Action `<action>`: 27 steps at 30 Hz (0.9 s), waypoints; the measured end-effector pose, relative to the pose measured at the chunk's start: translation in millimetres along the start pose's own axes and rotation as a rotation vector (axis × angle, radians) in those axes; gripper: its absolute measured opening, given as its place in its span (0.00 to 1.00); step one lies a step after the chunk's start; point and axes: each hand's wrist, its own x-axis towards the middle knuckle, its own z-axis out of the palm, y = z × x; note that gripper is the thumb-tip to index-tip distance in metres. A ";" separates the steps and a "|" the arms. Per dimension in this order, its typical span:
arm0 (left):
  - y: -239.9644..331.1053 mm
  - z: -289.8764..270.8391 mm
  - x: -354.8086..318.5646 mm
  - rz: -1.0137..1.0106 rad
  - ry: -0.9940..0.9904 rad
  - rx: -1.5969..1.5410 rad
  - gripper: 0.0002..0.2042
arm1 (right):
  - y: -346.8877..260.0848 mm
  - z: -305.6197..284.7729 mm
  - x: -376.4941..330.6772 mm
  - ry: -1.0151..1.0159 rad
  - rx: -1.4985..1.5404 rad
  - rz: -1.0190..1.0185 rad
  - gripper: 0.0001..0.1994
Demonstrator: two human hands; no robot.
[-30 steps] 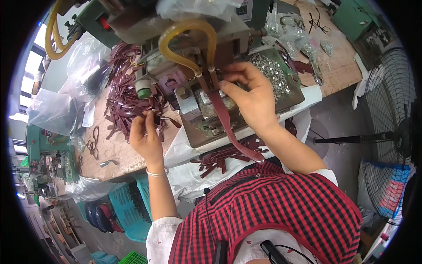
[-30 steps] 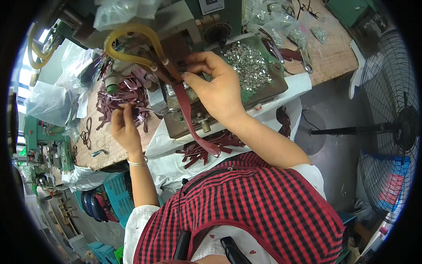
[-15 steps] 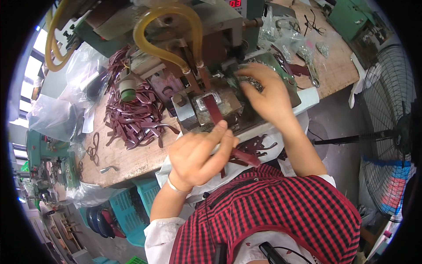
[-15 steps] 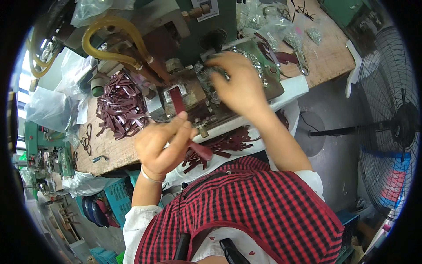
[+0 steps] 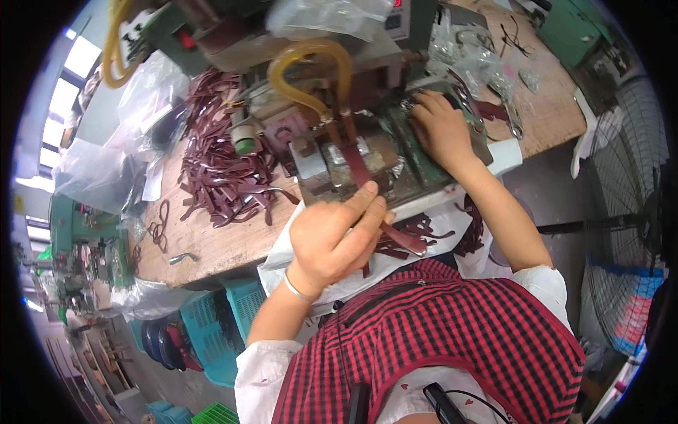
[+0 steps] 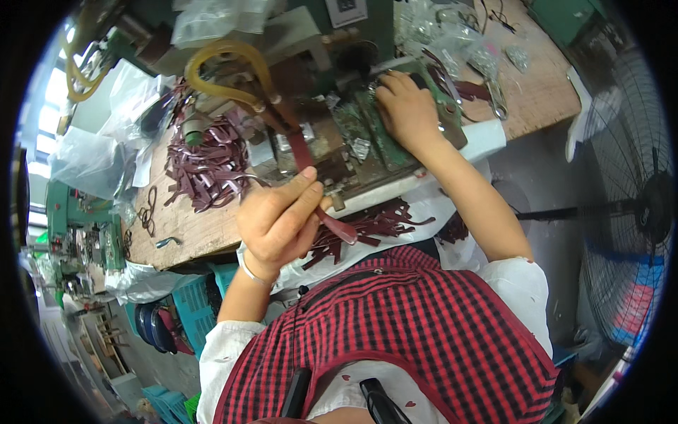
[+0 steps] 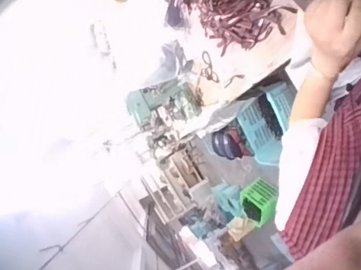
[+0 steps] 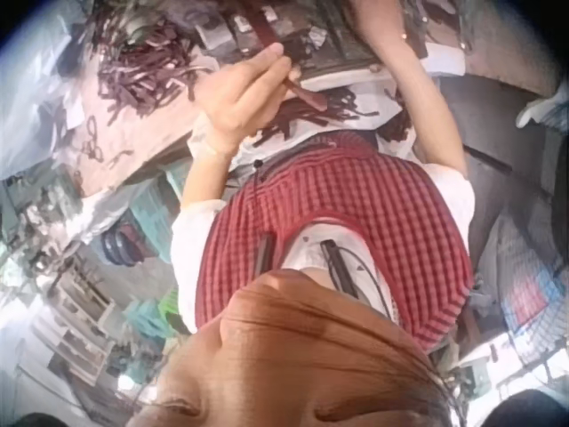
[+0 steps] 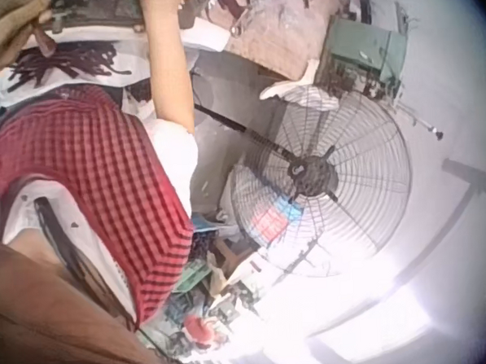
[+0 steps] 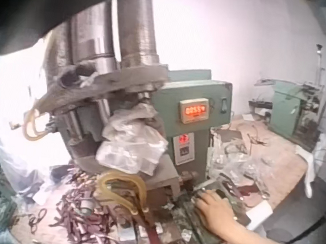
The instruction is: The person repeatedly picks up reddish-brown leather straps and small metal buckles from a workbench, inserts the buckles into the straps, and uses a press machine to secure them. The finished parts are placed into a pile on the table.
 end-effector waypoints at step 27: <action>-88.8 -82.1 -88.4 -0.789 0.149 0.545 0.03 | 4.2 -63.8 -83.4 0.287 0.663 0.783 0.09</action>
